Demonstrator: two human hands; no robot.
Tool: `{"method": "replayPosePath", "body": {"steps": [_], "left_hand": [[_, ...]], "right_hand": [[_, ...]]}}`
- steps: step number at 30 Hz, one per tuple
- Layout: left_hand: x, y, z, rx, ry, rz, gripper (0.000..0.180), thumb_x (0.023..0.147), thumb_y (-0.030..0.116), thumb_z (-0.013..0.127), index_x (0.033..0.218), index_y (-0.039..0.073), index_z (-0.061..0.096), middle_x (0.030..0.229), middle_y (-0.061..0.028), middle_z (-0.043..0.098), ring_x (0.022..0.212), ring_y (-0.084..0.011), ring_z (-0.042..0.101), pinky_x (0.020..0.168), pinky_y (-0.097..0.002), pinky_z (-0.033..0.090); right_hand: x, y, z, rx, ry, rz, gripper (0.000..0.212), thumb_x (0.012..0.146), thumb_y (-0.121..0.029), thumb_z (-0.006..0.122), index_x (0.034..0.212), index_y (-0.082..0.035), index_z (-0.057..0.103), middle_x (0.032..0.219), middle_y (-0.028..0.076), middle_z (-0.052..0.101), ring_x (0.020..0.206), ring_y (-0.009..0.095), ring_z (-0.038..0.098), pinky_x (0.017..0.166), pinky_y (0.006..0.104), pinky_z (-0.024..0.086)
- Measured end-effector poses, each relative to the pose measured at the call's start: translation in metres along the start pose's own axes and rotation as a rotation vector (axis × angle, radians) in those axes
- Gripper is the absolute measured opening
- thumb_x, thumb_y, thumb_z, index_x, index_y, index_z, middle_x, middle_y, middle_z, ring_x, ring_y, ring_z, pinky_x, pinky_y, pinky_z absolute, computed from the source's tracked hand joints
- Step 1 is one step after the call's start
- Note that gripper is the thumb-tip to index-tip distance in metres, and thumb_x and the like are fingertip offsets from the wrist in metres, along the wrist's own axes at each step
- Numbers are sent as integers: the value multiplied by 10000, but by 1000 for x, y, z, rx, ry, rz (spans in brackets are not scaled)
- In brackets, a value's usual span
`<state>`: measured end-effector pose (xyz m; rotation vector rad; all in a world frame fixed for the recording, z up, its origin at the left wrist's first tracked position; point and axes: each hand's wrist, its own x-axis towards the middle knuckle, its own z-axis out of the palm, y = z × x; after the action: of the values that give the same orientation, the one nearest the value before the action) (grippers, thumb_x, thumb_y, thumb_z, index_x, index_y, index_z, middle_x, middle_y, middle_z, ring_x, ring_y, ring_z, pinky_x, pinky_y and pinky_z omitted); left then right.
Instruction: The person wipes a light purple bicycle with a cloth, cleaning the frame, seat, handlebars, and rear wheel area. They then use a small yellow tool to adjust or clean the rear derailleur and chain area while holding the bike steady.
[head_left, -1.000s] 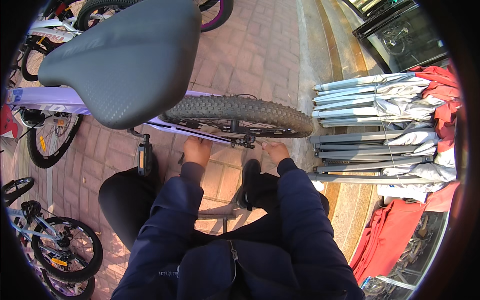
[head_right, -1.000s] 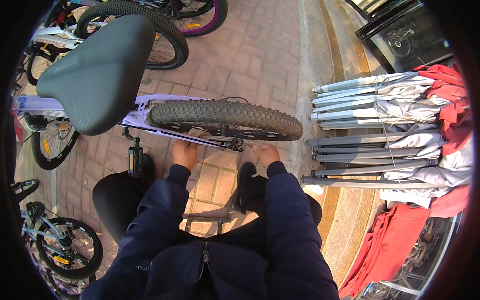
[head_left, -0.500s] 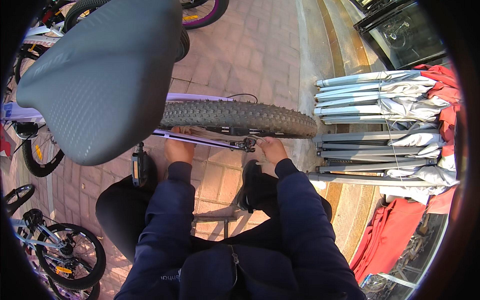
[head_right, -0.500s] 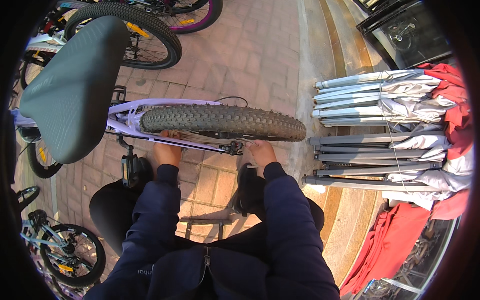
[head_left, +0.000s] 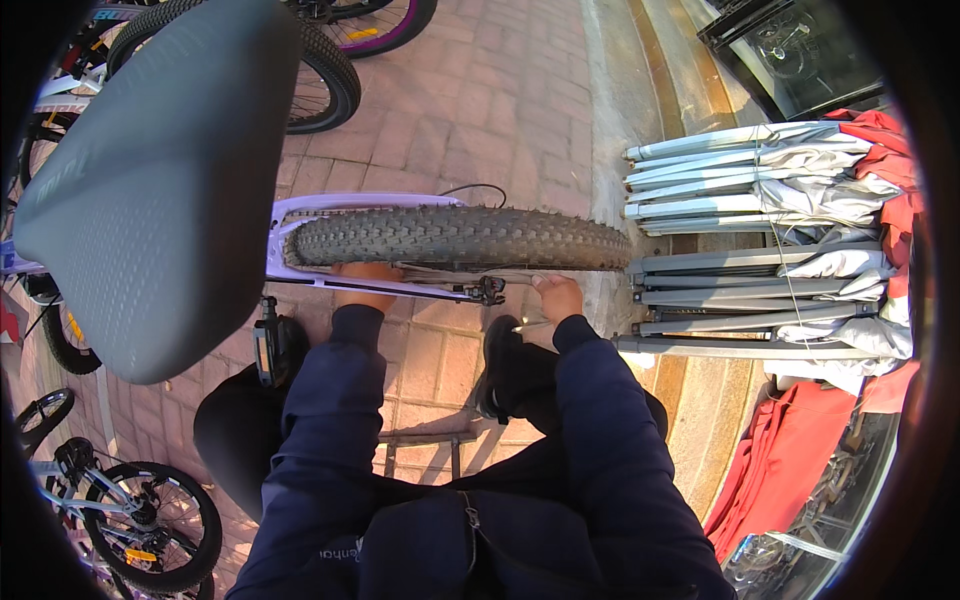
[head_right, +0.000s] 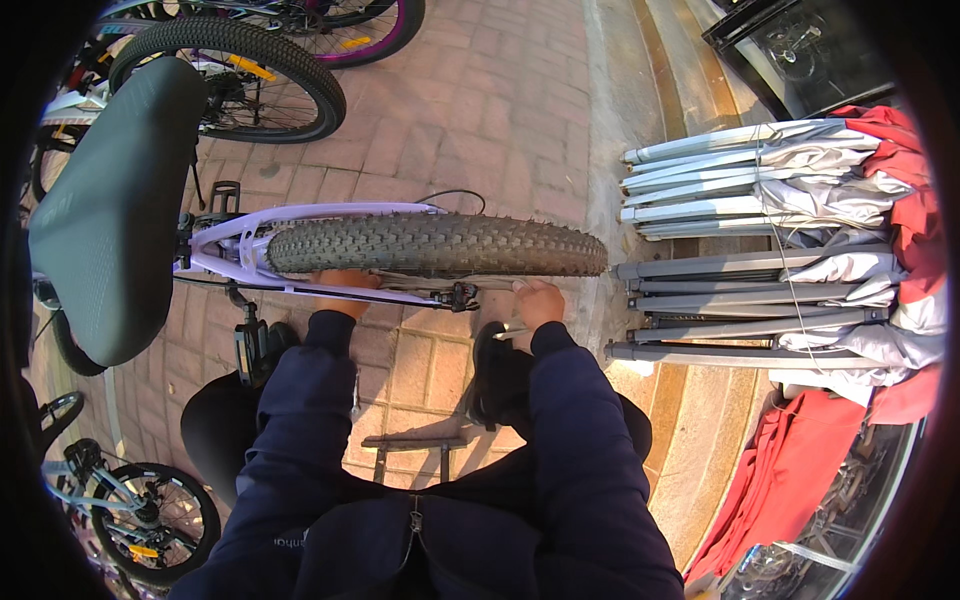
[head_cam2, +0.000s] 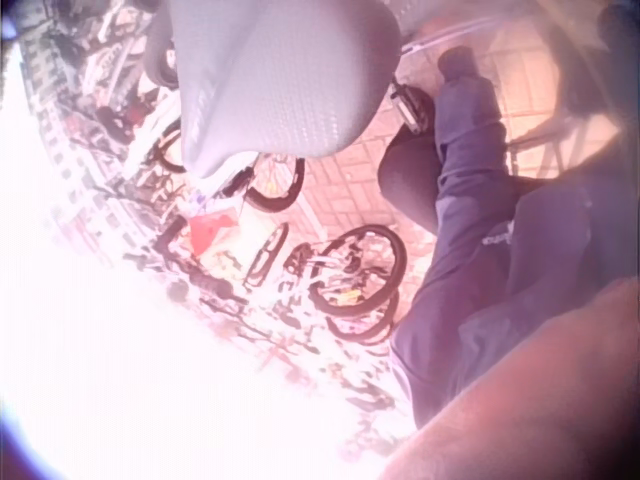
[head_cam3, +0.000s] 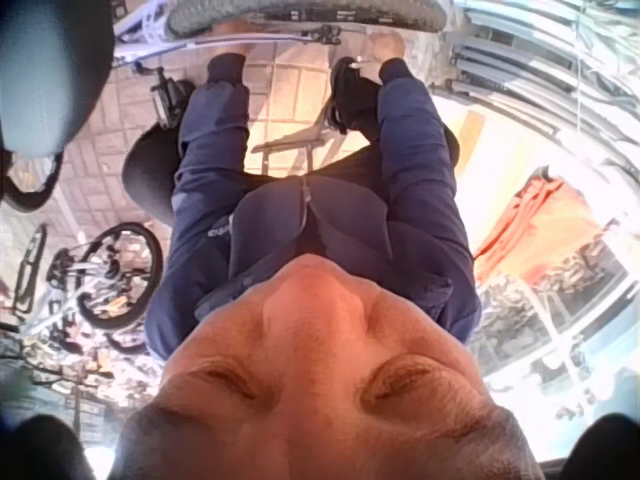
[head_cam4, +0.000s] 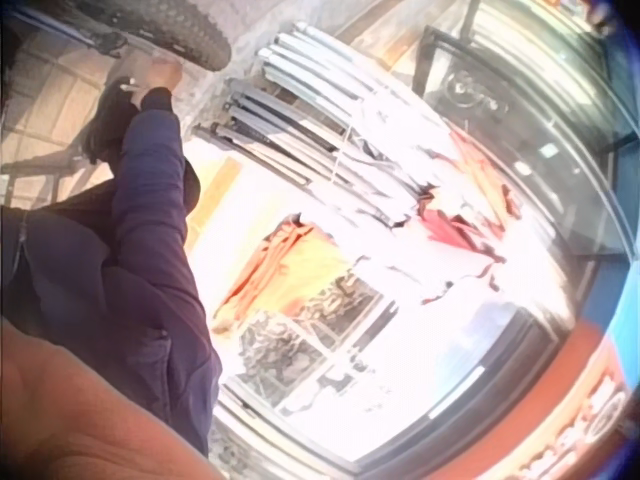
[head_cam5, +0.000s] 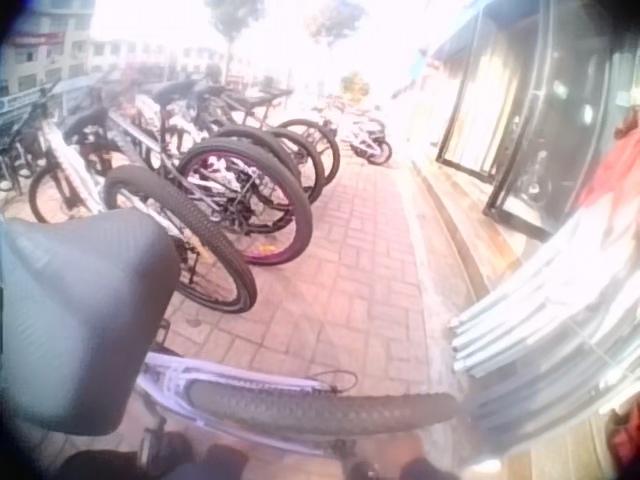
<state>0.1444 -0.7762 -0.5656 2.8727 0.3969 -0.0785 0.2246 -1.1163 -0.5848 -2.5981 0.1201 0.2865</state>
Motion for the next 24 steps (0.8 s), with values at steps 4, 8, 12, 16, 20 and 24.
{"method": "replayPosePath", "body": {"steps": [4, 8, 12, 16, 20, 24], "left_hand": [[-3, 6, 0, 66, -92, 38, 463, 861, 527, 621, 992, 100, 742, 1089, -135, 699, 986, -367, 658, 835, -508, 498], [-13, 5, 7, -334, 52, -82, 290, 865, 363, 670, 912, 89, 755, 851, -159, 721, 771, -356, 689, 697, -465, 522], [-13, 3, 6, -451, 154, 308, 220, 852, 222, 638, 1036, 142, 727, 918, -132, 722, 842, -353, 677, 763, -451, 514], [-4, 12, -19, -277, -298, 307, 312, 847, 211, 595, 1143, 197, 690, 986, -103, 723, 982, -340, 665, 889, -488, 473], [-5, 30, -43, -84, -468, 260, 319, 834, 279, 598, 1133, 217, 691, 1054, -97, 713, 1050, -340, 647, 915, -511, 444], [-1, 27, -34, -84, -482, 270, 378, 820, 291, 616, 1188, 218, 662, 1130, -78, 694, 1125, -334, 608, 961, -517, 411]], "right_hand": [[1, 6, -3, -191, 35, -34, 446, 868, -452, 623, 1002, -43, 741, 1055, 226, 690, 1019, 391, 635, 901, 462, 486], [13, 18, 6, -84, 87, -89, 409, 869, -404, 630, 864, -3, 706, 970, 241, 686, 1015, 433, 599, 862, 478, 468], [16, 21, 15, -37, 157, -51, 369, 884, -357, 635, 822, 3, 686, 858, 206, 684, 815, 366, 642, 745, 443, 488], [13, 15, 15, 210, -132, 31, 365, 882, -327, 657, 841, 35, 653, 780, 167, 688, 723, 305, 670, 673, 415, 507], [9, 5, 16, 387, -371, 108, 332, 874, -282, 669, 816, 42, 623, 726, 142, 671, 645, 250, 660, 609, 371, 497], [8, 6, 16, 88, -307, 43, 327, 854, -309, 659, 863, 18, 672, 802, 163, 705, 765, 313, 684, 707, 419, 522]]}}
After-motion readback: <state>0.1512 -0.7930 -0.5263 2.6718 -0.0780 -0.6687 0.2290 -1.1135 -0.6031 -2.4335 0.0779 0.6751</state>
